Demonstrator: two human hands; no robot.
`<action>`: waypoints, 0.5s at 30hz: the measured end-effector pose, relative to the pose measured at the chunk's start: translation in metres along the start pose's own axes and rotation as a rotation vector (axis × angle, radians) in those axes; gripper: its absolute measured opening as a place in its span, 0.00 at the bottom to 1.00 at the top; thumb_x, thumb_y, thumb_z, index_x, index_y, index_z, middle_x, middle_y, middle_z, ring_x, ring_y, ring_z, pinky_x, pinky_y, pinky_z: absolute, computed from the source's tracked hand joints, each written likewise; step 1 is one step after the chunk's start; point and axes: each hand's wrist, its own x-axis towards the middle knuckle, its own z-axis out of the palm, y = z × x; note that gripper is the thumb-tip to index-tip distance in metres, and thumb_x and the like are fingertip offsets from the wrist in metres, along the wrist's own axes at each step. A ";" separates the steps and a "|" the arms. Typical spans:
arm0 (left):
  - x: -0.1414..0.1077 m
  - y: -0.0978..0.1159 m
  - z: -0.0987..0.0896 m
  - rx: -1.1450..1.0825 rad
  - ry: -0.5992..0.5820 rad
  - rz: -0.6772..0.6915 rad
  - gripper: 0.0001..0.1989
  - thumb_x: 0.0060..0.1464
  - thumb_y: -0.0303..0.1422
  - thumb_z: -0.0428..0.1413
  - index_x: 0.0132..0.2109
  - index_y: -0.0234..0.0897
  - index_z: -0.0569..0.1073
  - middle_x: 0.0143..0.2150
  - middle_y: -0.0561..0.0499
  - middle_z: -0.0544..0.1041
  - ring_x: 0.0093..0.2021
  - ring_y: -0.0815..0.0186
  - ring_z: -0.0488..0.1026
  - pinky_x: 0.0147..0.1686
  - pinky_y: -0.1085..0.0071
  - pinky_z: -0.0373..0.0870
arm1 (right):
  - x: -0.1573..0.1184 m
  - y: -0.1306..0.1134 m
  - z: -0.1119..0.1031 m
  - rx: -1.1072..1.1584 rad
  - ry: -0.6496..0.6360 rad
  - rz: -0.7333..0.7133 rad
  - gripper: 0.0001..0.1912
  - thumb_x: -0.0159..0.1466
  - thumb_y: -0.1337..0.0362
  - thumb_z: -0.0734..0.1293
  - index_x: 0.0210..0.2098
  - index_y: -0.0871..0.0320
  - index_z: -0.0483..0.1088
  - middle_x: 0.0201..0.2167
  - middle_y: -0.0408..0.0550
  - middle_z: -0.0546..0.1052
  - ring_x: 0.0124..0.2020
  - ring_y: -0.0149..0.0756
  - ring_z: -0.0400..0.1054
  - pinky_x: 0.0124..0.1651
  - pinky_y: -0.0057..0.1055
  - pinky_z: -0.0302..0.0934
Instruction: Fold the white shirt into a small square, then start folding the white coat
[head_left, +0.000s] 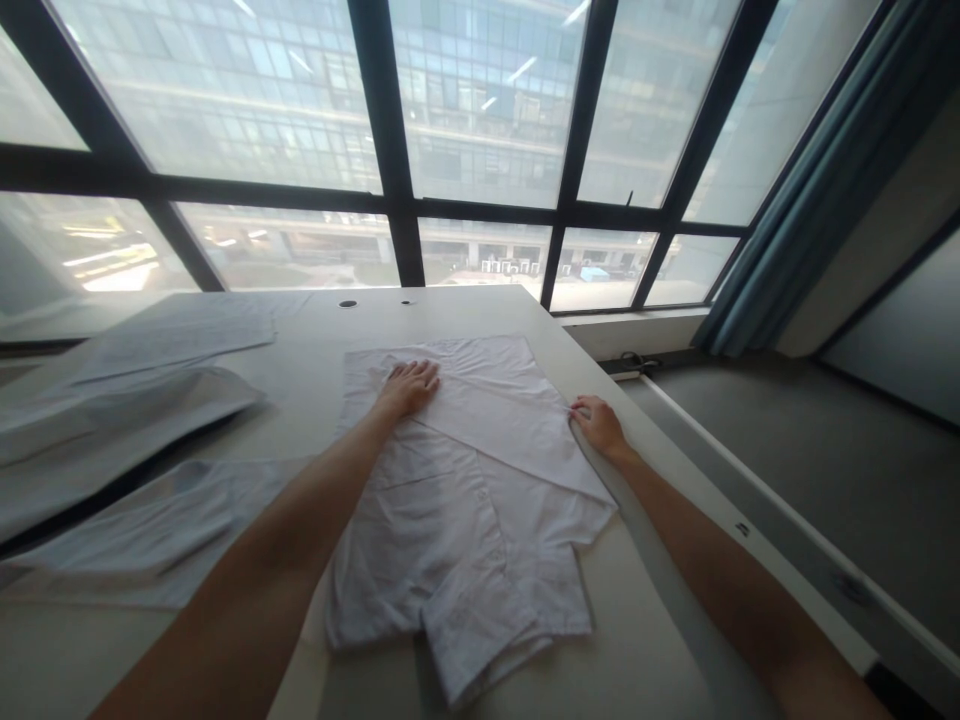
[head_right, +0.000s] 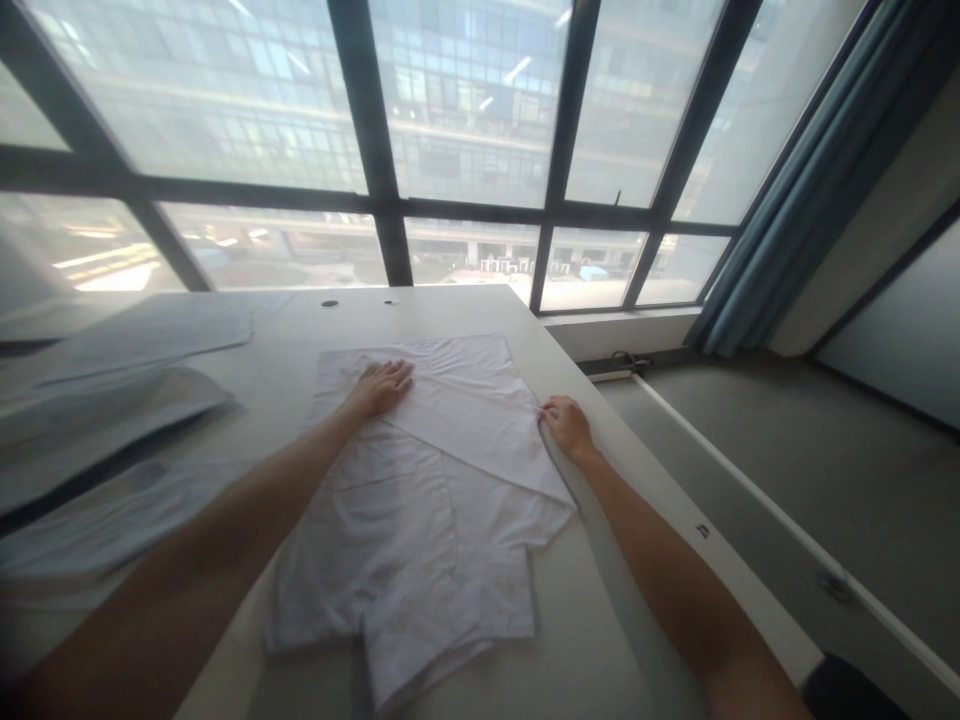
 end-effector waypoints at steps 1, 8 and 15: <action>-0.001 0.001 -0.001 -0.001 0.006 -0.003 0.27 0.70 0.42 0.39 0.71 0.40 0.58 0.74 0.43 0.55 0.73 0.52 0.50 0.68 0.51 0.49 | 0.000 -0.001 0.000 -0.003 0.003 0.007 0.12 0.63 0.64 0.64 0.41 0.57 0.79 0.51 0.54 0.79 0.56 0.42 0.70 0.62 0.37 0.59; -0.009 0.006 -0.007 -0.004 0.211 -0.028 0.25 0.67 0.35 0.44 0.68 0.35 0.64 0.71 0.42 0.62 0.72 0.56 0.53 0.69 0.55 0.49 | 0.000 -0.012 -0.005 -0.008 0.084 0.078 0.25 0.65 0.68 0.54 0.54 0.59 0.76 0.52 0.56 0.79 0.55 0.42 0.70 0.62 0.39 0.60; -0.012 0.007 -0.005 0.042 0.272 -0.177 0.21 0.67 0.33 0.41 0.53 0.34 0.76 0.65 0.41 0.69 0.70 0.56 0.58 0.69 0.54 0.49 | -0.020 -0.065 0.000 -0.053 -0.076 -0.355 0.26 0.70 0.68 0.53 0.63 0.59 0.69 0.66 0.52 0.67 0.71 0.36 0.52 0.72 0.40 0.46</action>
